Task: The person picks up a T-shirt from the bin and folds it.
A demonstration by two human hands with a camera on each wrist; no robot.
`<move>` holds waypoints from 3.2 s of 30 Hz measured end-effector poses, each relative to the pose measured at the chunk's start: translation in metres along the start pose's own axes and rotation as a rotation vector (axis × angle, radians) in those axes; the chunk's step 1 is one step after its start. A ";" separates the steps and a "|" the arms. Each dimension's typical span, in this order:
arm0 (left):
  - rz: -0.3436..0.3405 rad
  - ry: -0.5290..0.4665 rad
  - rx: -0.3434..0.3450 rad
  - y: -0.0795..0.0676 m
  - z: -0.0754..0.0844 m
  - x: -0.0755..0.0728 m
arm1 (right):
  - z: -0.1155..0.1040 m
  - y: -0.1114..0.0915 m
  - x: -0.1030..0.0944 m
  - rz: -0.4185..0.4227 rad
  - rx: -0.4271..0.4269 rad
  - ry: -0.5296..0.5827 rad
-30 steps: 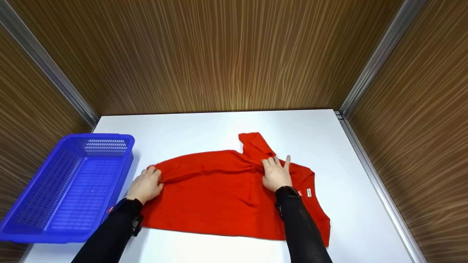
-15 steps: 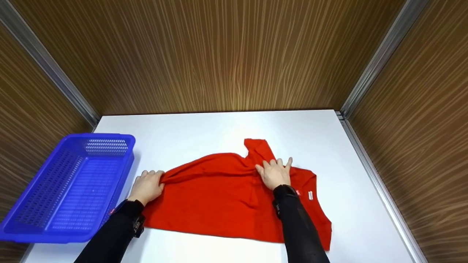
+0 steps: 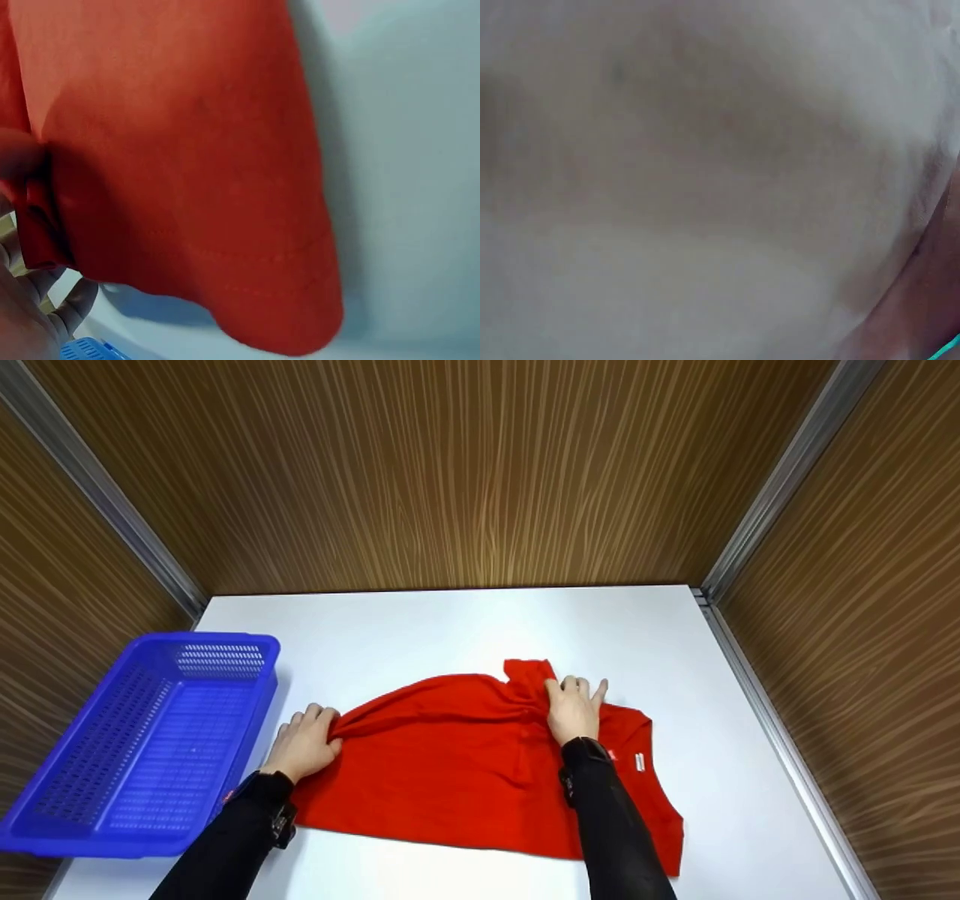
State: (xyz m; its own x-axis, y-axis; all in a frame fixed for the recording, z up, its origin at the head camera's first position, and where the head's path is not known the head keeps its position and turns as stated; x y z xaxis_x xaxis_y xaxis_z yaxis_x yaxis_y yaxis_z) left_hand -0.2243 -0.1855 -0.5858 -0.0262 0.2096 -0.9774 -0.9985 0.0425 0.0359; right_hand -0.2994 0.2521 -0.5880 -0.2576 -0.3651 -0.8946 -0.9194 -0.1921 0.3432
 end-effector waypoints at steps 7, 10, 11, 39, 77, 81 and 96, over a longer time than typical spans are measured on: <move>-0.004 -0.073 -0.077 0.001 0.002 -0.003 | -0.005 0.005 0.000 -0.064 -0.123 -0.140; -0.002 -0.049 -0.066 0.000 0.002 -0.004 | -0.005 0.007 0.000 -0.130 -0.121 -0.139; -0.001 -0.046 -0.062 0.000 0.002 -0.004 | -0.005 0.007 0.000 -0.139 -0.099 -0.131; -0.005 -0.068 -0.050 0.000 -0.002 -0.004 | 0.010 0.012 -0.015 -0.314 0.242 -0.011; 0.432 -0.147 -0.052 0.024 0.003 -0.050 | 0.006 0.076 -0.101 0.304 0.020 0.398; 0.444 -0.141 -0.120 0.028 0.003 -0.059 | 0.002 0.093 -0.122 0.342 -0.010 0.388; 0.496 -0.190 -0.153 0.033 -0.004 -0.078 | -0.024 0.120 -0.179 0.482 -0.071 0.430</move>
State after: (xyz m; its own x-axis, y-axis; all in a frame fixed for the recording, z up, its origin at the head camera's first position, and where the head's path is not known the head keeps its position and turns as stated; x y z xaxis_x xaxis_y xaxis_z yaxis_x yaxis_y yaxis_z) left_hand -0.2552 -0.2040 -0.5089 -0.5003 0.3416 -0.7956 -0.8647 -0.2458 0.4381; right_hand -0.3567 0.2728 -0.3801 -0.4809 -0.7547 -0.4463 -0.7045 0.0296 0.7091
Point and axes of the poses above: each hand's wrist, its own y-axis towards the middle knuckle, its own x-axis out of the palm, z = x × y, the point moved 2 cm from there along y, towards the middle knuckle, and after that the axes turned 5 degrees about y, right-handed, at the moved point
